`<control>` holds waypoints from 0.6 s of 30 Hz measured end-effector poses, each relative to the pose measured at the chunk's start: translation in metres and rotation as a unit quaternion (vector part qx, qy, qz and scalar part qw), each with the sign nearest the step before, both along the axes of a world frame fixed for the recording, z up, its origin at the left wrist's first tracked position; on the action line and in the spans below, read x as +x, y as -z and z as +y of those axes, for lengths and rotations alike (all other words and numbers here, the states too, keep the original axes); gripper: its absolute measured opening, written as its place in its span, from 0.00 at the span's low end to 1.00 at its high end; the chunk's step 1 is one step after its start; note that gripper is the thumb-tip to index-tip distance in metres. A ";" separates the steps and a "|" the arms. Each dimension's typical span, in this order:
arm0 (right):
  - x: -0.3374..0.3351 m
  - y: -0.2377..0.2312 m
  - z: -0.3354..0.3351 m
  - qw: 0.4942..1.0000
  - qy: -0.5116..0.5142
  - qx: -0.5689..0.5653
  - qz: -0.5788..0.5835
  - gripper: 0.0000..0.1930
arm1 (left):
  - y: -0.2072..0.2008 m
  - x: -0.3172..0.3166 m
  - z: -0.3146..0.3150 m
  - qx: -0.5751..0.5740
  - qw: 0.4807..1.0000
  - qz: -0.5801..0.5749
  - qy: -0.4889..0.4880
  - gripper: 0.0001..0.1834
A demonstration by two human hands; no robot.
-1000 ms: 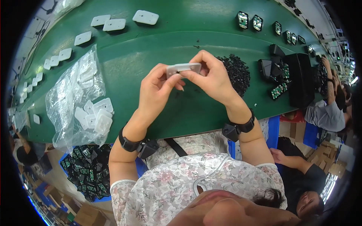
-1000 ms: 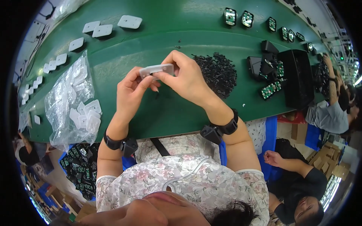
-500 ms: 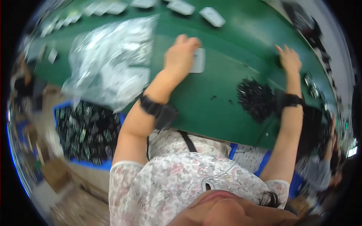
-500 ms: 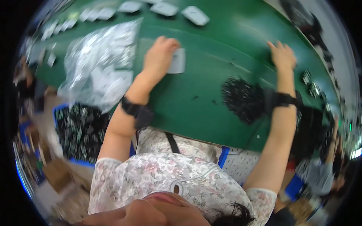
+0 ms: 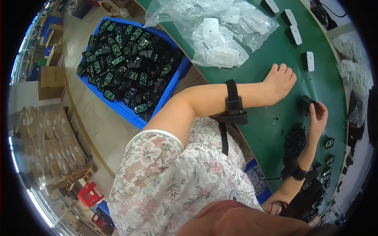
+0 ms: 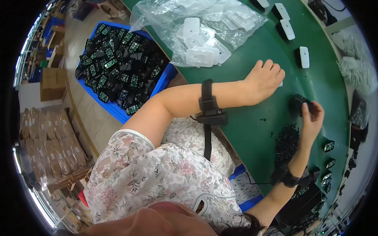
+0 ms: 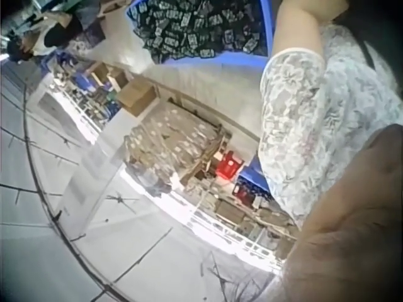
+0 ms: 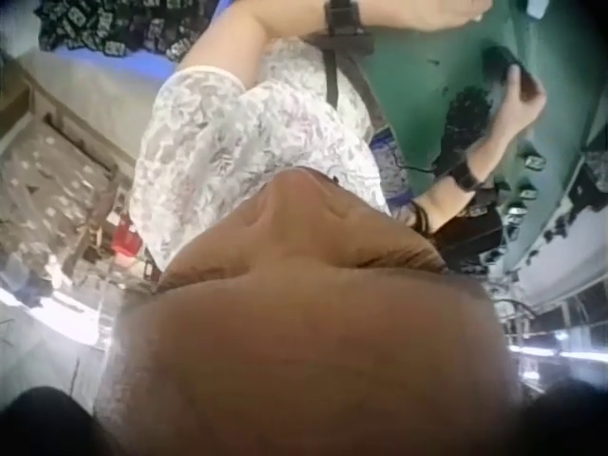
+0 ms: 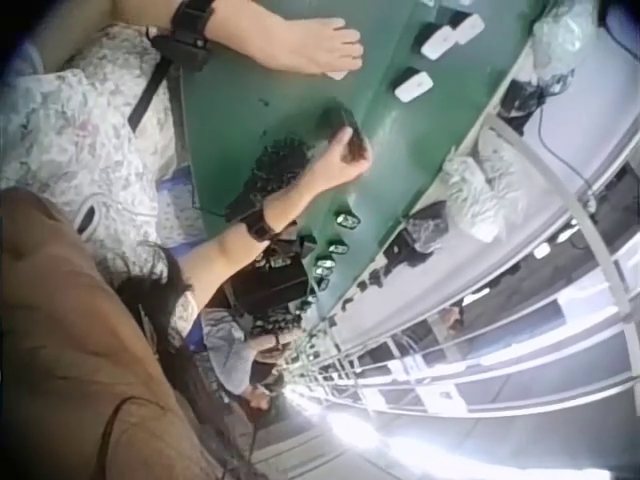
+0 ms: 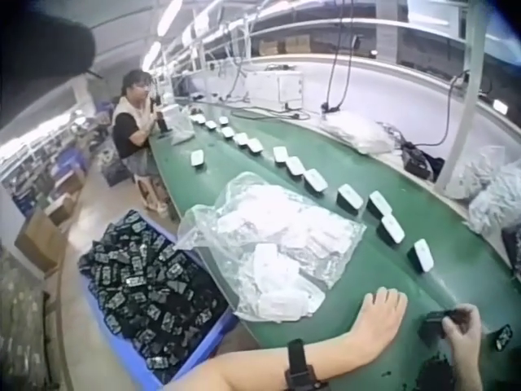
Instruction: Manually assembling small electronic parts by inserting components into plastic casings on a factory production line.
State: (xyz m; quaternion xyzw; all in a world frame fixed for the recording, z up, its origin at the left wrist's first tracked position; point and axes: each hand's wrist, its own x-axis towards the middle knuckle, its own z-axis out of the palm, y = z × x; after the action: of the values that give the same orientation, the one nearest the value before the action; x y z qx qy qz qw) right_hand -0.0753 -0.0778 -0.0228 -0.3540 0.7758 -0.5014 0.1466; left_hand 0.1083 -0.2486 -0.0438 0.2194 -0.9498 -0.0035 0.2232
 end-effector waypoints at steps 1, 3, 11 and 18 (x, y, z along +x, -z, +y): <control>0.008 0.007 0.002 1.000 0.010 0.006 0.023 0.19 | 0.003 0.004 -0.001 0.008 0.999 0.028 0.038 0.19; 0.034 -0.007 0.002 0.997 -0.015 0.031 0.072 0.19 | 0.010 0.012 -0.005 0.014 0.996 0.056 0.075 0.18; 0.072 -0.032 -0.010 0.962 -0.055 0.107 0.247 0.15 | 0.009 0.036 -0.022 0.170 0.928 0.128 0.306 0.20; 0.104 -0.039 -0.043 0.956 -0.145 0.055 0.248 0.17 | 0.000 0.064 -0.044 0.369 0.870 0.186 0.268 0.27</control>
State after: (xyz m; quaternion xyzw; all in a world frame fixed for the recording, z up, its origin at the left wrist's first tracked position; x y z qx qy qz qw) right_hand 0.0286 -0.1208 0.0166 -0.5668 0.7548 -0.3278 0.0400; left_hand 0.1726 -0.2921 -0.0438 0.0177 -0.8425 -0.4543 0.2888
